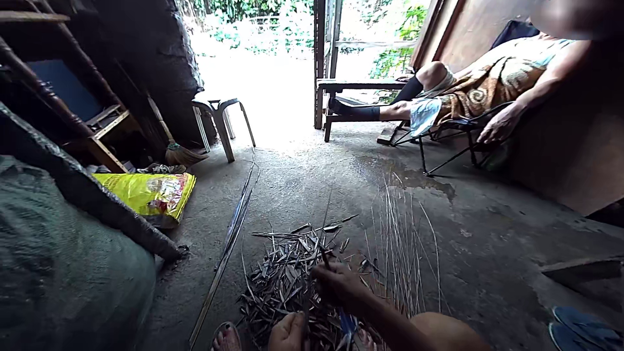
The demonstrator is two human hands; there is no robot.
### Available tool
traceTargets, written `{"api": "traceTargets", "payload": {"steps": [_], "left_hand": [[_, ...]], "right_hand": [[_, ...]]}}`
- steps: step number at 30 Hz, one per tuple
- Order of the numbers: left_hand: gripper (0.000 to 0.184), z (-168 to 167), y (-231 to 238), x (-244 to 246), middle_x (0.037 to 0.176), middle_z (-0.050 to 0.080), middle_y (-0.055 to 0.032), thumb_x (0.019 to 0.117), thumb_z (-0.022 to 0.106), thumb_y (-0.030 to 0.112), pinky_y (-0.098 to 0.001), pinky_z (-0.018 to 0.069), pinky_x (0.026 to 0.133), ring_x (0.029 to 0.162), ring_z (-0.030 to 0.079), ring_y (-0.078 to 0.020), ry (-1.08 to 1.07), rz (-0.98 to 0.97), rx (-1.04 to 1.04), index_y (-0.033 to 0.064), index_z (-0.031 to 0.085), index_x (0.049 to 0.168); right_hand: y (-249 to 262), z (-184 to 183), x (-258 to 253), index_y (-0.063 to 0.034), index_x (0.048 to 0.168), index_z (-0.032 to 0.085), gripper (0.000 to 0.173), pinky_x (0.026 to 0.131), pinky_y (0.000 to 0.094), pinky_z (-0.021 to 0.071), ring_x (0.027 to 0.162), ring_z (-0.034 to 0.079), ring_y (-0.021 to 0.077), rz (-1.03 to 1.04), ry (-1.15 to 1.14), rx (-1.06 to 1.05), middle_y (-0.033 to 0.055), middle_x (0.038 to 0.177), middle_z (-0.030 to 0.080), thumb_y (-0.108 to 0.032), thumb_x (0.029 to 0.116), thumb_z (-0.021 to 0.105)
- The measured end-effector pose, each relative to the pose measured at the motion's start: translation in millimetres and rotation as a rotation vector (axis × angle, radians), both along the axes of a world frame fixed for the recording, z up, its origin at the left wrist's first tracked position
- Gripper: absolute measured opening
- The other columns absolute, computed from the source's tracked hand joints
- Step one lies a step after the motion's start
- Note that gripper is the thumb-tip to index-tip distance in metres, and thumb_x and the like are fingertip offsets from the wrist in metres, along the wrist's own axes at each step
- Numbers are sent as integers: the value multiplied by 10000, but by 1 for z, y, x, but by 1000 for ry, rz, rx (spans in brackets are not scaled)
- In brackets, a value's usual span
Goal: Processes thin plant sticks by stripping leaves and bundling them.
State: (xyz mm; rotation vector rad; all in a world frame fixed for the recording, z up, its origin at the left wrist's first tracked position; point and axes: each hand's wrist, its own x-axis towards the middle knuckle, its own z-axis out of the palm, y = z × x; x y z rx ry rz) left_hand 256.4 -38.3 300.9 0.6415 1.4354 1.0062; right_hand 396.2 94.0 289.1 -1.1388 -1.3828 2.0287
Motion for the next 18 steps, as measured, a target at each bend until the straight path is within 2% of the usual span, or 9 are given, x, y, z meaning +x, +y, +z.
{"api": "traceTargets", "payload": {"steps": [2, 3, 5, 7, 10, 12, 13, 15, 18], "left_hand": [[342, -2, 1, 2, 588, 521, 29, 1128, 336, 141, -214, 479, 483, 469, 510, -61, 43, -45, 3, 39, 565, 896], [336, -2, 1, 1, 612, 557, 15, 1127, 341, 144, -237, 516, 513, 499, 555, -78, 78, -83, -3, 23, 585, 930], [310, -1, 0, -1, 680, 623, -14, 1122, 375, 156, -284, 571, 587, 573, 633, -108, 155, -180, -30, 0, 614, 1004], [299, 0, 0, -4, 696, 648, -27, 1118, 403, 162, -302, 580, 603, 595, 656, -124, 183, -250, -59, -1, 625, 1002], [280, 1, -1, -4, 644, 627, -2, 1113, 395, 118, -244, 536, 515, 514, 611, -86, 148, -208, -21, 2, 614, 982], [268, 3, 0, -4, 601, 565, 35, 1109, 372, 89, -201, 483, 480, 474, 541, -45, 111, -88, 43, 16, 587, 966], [267, 4, 2, -6, 596, 541, 40, 1112, 367, 90, -193, 470, 479, 470, 519, -39, 92, -35, 53, 18, 578, 967], [272, 7, 7, -8, 592, 524, 30, 1119, 365, 105, -187, 463, 467, 460, 504, -44, 75, 39, 48, 13, 571, 967], [276, 5, 10, -5, 593, 526, 27, 1117, 374, 107, -190, 470, 478, 466, 508, -47, 60, 81, 63, 22, 579, 953]], "right_hand": [[-10, -2, -6, -80, 903, 573, 191, 472, 194, 415, 482, 483, 24, 102, 14, 27, -56, 612, 534, -158, 1061, 501], [-12, -2, -8, -84, 880, 556, 190, 474, 196, 414, 482, 480, 26, 108, 0, 51, -53, 611, 524, -140, 1056, 510], [-7, -3, -9, -72, 874, 567, 188, 469, 203, 417, 473, 475, 30, 46, -38, 100, -47, 608, 524, -121, 1047, 513], [0, -1, -7, -45, 891, 585, 193, 455, 208, 404, 459, 460, 41, -53, -58, 101, -29, 603, 525, -108, 1057, 509], [1, 1, -4, -32, 918, 609, 248, 448, 196, 408, 445, 462, 33, -108, -57, 131, -36, 582, 528, -136, 1091, 463], [-1, -4, -2, -16, 981, 648, 273, 486, 214, 430, 472, 472, 34, -58, -148, 289, -42, 594, 523, -170, 1092, 453], [-2, -8, 0, -2, 1029, 672, 286, 545, 254, 457, 524, 498, 64, 5, -234, 417, -13, 639, 541, -181, 1081, 455], [-10, -12, -1, 35, 1094, 692, 302, 688, 397, 513, 675, 600, 200, 152, -371, 629, 115, 769, 634, -169, 1058, 472], [-30, -10, -11, 64, 1073, 687, 221, 815, 526, 540, 874, 681, 346, 338, -388, 771, 218, 948, 694, -89, 990, 551]]}}
